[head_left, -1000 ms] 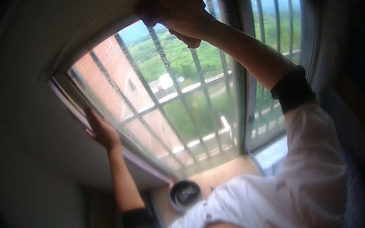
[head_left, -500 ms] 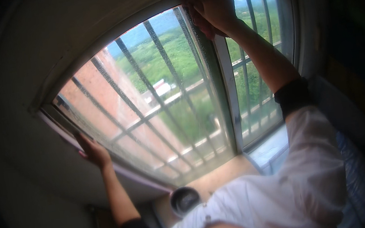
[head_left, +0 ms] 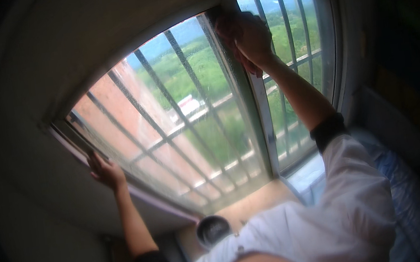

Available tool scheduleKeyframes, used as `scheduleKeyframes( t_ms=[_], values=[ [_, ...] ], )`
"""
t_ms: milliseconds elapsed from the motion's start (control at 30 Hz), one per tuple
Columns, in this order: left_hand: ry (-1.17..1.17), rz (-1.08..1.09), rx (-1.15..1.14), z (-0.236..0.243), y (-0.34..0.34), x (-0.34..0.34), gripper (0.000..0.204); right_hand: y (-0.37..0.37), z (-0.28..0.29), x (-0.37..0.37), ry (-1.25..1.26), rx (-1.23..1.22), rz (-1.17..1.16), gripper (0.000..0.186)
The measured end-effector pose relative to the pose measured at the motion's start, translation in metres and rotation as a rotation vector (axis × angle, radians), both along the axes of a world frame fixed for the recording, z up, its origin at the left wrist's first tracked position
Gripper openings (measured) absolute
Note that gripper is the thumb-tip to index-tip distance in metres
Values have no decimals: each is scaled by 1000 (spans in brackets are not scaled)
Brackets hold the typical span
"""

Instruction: The person cleans a window and its metal frame by dipping a sponge into a bowl of water and wiping the surfaces, then dries the glass with a cloth.

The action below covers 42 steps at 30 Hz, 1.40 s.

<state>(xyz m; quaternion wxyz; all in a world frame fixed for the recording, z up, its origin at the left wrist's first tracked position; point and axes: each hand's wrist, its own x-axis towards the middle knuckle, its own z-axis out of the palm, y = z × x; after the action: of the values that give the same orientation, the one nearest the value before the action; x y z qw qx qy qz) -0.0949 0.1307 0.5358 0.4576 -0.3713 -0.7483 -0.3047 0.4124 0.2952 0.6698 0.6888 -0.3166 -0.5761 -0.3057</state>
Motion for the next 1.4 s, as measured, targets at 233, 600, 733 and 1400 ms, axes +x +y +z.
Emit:
scheduleKeyframes(
  t_ms=[233,600,733,1400],
  values=[
    [33,-82,28,31,14,16,60,19,51,-25,39,145,-140,13],
    [574,-533,188,107,58,123,51,41,33,-16,-136,193,-207,18],
    [733,-826,72,158,101,231,48,43,34,-16,-95,224,-189,18],
    [746,-987,217,204,167,380,17,48,33,-24,88,266,-124,23]
  ],
)
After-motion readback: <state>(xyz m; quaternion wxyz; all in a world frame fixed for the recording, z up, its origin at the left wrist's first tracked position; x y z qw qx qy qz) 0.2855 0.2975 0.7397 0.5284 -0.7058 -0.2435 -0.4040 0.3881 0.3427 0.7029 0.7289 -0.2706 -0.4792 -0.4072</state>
